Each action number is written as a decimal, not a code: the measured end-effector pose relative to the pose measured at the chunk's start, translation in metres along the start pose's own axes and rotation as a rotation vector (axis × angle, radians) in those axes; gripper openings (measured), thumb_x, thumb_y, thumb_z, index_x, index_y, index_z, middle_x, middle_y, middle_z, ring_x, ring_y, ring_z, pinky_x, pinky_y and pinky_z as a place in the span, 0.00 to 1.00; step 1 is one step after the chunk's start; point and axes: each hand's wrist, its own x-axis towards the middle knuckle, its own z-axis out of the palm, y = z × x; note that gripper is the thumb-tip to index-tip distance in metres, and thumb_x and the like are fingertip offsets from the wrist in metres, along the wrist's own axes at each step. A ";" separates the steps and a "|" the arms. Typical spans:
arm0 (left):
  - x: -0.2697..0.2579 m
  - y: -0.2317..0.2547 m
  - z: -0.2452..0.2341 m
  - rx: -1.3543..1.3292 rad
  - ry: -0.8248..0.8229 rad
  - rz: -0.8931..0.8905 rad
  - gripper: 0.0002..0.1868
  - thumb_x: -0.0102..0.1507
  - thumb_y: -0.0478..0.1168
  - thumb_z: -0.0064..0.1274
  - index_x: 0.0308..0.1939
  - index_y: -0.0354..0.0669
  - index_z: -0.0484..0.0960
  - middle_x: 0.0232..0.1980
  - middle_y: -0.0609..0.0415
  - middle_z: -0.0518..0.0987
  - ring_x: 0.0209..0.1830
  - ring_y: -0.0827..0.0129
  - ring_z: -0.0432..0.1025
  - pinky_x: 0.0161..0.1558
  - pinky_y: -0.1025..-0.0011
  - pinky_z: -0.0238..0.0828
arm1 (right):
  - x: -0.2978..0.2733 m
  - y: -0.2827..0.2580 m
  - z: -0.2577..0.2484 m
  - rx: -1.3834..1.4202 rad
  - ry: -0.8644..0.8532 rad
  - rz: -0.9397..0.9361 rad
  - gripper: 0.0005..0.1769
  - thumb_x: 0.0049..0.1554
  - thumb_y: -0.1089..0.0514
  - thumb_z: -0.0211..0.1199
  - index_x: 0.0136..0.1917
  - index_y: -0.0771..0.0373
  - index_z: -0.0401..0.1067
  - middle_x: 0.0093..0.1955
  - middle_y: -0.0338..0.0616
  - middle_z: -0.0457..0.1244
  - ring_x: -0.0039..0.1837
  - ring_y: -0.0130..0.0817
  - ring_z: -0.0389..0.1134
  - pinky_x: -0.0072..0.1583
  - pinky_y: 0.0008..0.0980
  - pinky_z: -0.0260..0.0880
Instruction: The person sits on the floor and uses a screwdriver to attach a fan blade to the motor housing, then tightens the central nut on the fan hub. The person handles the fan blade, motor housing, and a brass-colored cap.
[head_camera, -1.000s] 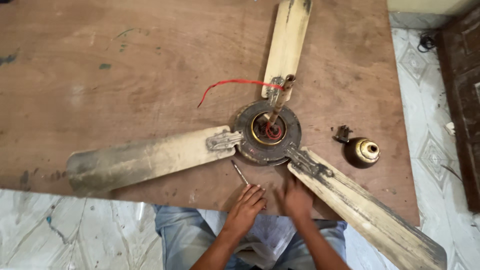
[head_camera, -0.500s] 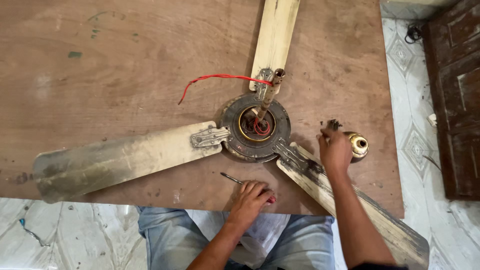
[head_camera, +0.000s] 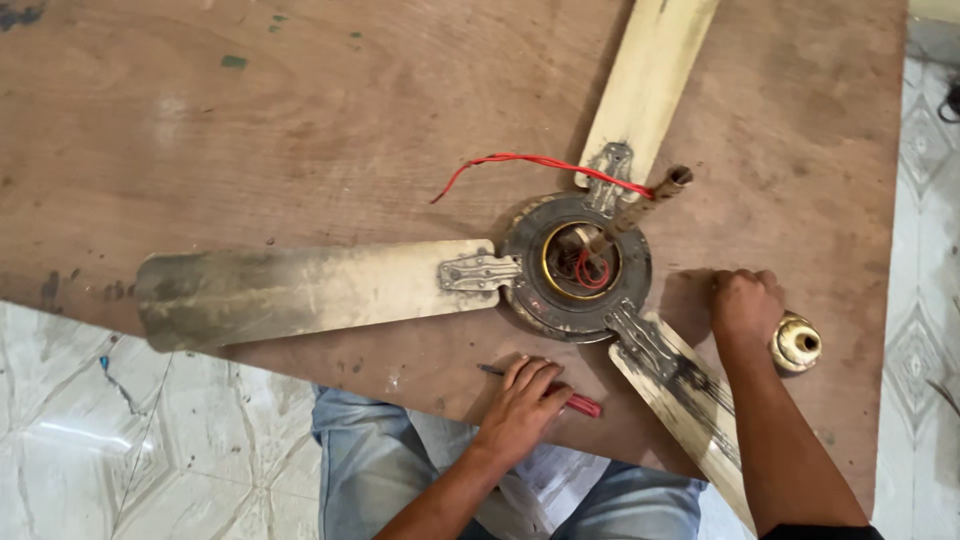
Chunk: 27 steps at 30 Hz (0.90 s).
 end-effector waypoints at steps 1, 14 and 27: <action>0.000 0.000 -0.001 0.006 -0.011 -0.004 0.19 0.58 0.39 0.64 0.53 0.48 0.82 0.66 0.48 0.74 0.72 0.55 0.65 0.76 0.49 0.53 | -0.001 0.000 0.001 0.022 0.009 0.003 0.10 0.62 0.52 0.60 0.47 0.51 0.83 0.50 0.41 0.72 0.59 0.43 0.69 0.62 0.44 0.71; -0.008 0.000 -0.035 -0.121 0.071 -0.169 0.19 0.61 0.40 0.64 0.56 0.42 0.82 0.62 0.48 0.76 0.68 0.53 0.66 0.71 0.51 0.56 | -0.020 -0.035 -0.049 0.687 0.077 0.287 0.11 0.58 0.55 0.71 0.53 0.59 0.82 0.47 0.52 0.73 0.47 0.43 0.74 0.51 0.38 0.73; 0.011 0.049 -0.090 -0.879 0.158 -0.550 0.20 0.61 0.31 0.60 0.58 0.39 0.81 0.49 0.54 0.82 0.46 0.71 0.79 0.49 0.74 0.77 | -0.158 -0.160 -0.157 2.021 -0.640 0.281 0.13 0.52 0.64 0.70 0.51 0.69 0.75 0.42 0.43 0.72 0.41 0.26 0.72 0.45 0.26 0.73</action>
